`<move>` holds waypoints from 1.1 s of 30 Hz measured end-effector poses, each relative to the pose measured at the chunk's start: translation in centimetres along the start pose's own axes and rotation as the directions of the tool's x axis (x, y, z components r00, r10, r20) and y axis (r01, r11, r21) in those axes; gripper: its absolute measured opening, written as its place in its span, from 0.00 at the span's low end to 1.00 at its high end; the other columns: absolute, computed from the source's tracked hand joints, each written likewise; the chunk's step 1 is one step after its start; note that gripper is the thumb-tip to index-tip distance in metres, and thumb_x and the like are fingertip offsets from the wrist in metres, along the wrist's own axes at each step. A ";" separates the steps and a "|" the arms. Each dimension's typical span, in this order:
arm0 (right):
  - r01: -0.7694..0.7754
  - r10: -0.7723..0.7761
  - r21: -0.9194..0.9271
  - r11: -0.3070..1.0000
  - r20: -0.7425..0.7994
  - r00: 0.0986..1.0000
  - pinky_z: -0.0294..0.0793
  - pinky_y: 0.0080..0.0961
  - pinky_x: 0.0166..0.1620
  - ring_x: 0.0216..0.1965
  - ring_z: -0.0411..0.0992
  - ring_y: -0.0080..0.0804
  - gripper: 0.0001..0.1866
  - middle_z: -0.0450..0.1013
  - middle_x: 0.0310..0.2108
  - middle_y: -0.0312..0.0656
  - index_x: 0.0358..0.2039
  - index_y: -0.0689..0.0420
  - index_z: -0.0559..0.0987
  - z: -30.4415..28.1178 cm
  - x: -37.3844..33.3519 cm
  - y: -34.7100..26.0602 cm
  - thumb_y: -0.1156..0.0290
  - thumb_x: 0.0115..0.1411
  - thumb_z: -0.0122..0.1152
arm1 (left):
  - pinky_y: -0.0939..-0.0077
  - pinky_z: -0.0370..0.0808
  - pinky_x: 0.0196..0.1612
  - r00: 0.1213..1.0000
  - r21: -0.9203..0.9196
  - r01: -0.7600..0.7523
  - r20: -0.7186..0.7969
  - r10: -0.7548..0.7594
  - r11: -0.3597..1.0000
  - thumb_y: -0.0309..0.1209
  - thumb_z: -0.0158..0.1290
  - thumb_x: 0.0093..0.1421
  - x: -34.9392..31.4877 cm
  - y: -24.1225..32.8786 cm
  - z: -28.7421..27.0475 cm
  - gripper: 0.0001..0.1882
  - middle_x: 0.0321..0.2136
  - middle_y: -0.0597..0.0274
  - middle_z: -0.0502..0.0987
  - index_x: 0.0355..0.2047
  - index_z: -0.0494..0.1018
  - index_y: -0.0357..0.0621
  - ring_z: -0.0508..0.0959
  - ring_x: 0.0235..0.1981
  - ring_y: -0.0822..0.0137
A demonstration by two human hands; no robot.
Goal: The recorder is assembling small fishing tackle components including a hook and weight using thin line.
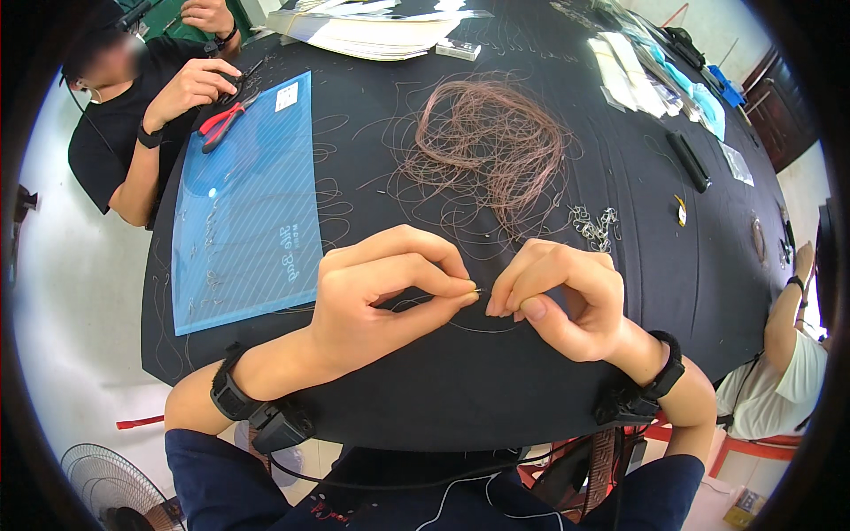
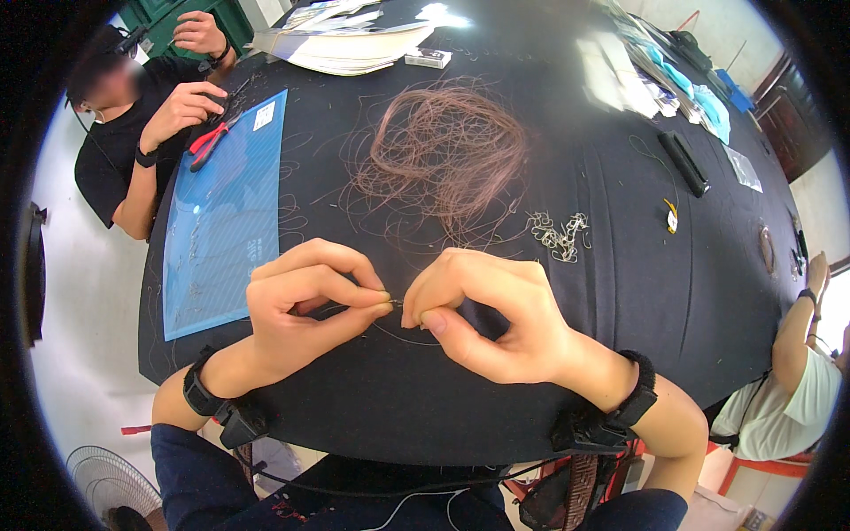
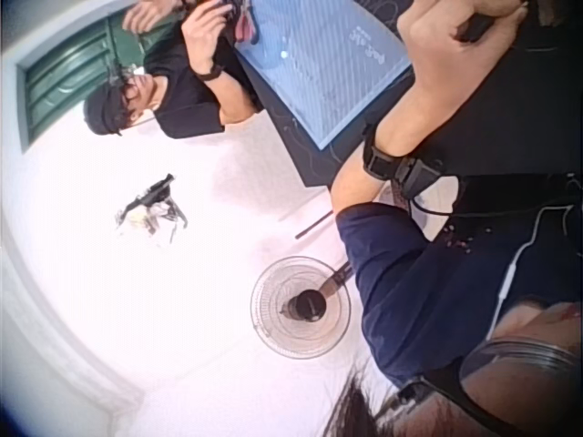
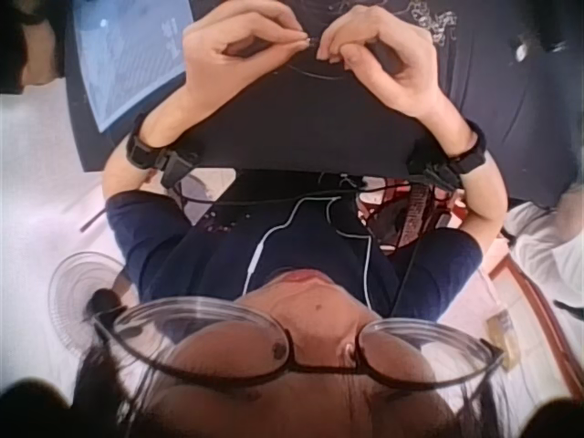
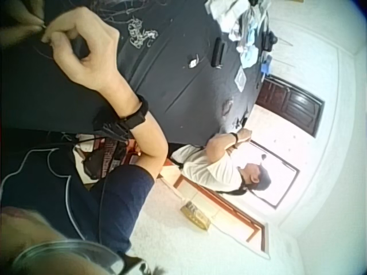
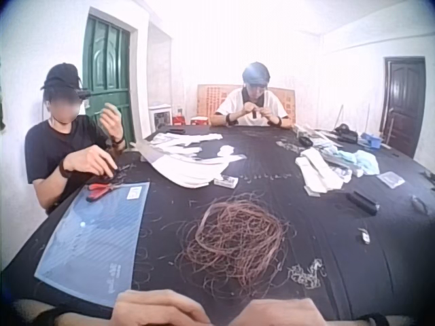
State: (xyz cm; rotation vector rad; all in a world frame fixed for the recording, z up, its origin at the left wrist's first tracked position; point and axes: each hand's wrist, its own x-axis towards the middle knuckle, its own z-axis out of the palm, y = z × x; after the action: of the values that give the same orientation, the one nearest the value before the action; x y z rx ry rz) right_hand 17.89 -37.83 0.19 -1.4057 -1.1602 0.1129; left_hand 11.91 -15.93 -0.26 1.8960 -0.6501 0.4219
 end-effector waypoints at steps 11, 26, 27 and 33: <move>-0.062 0.062 -0.006 0.998 -0.026 0.998 0.75 0.22 0.36 0.31 0.77 0.27 0.07 0.75 0.28 0.41 0.35 0.62 0.76 0.5 -0.3 -0.4 0.85 0.55 0.57 | 0.87 0.75 0.29 1.000 0.024 -0.005 -0.030 0.006 1.000 0.12 0.63 0.46 0.0 0.2 -0.3 0.10 0.35 0.57 0.76 0.30 0.80 0.35 0.77 0.31 0.74; -0.190 0.209 -0.238 0.953 0.056 0.976 0.61 0.21 0.22 0.18 0.62 0.22 0.05 0.67 0.20 0.36 0.29 0.60 0.77 1.4 0.0 -0.7 0.75 0.55 0.66 | 0.93 0.64 0.21 0.996 0.041 -0.026 -0.082 0.030 0.999 0.13 0.64 0.46 0.0 -0.1 -0.2 0.11 0.35 0.60 0.77 0.29 0.80 0.38 0.72 0.24 0.84; -0.253 0.276 -0.198 0.947 0.096 0.956 0.61 0.21 0.22 0.19 0.63 0.22 0.05 0.68 0.21 0.36 0.29 0.60 0.78 1.4 0.0 -0.7 0.74 0.55 0.66 | 0.92 0.67 0.23 0.995 0.016 -0.054 -0.086 0.055 0.998 0.13 0.64 0.45 0.0 -0.3 0.0 0.11 0.35 0.60 0.78 0.29 0.80 0.38 0.74 0.25 0.82; -0.385 0.407 -0.186 0.904 0.093 0.909 0.63 0.20 0.23 0.19 0.65 0.20 0.05 0.71 0.24 0.36 0.28 0.60 0.79 1.2 0.1 -0.2 0.73 0.55 0.66 | 0.85 0.75 0.27 0.987 -0.005 -0.159 0.011 0.159 0.987 0.17 0.67 0.43 0.2 0.1 -0.1 0.10 0.31 0.59 0.79 0.27 0.80 0.41 0.79 0.27 0.73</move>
State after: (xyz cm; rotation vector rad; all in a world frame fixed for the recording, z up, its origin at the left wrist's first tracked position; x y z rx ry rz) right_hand 16.97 -36.98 0.11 -1.7930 -0.9887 0.4113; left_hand 12.01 -15.92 0.01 1.8506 -0.8124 0.5108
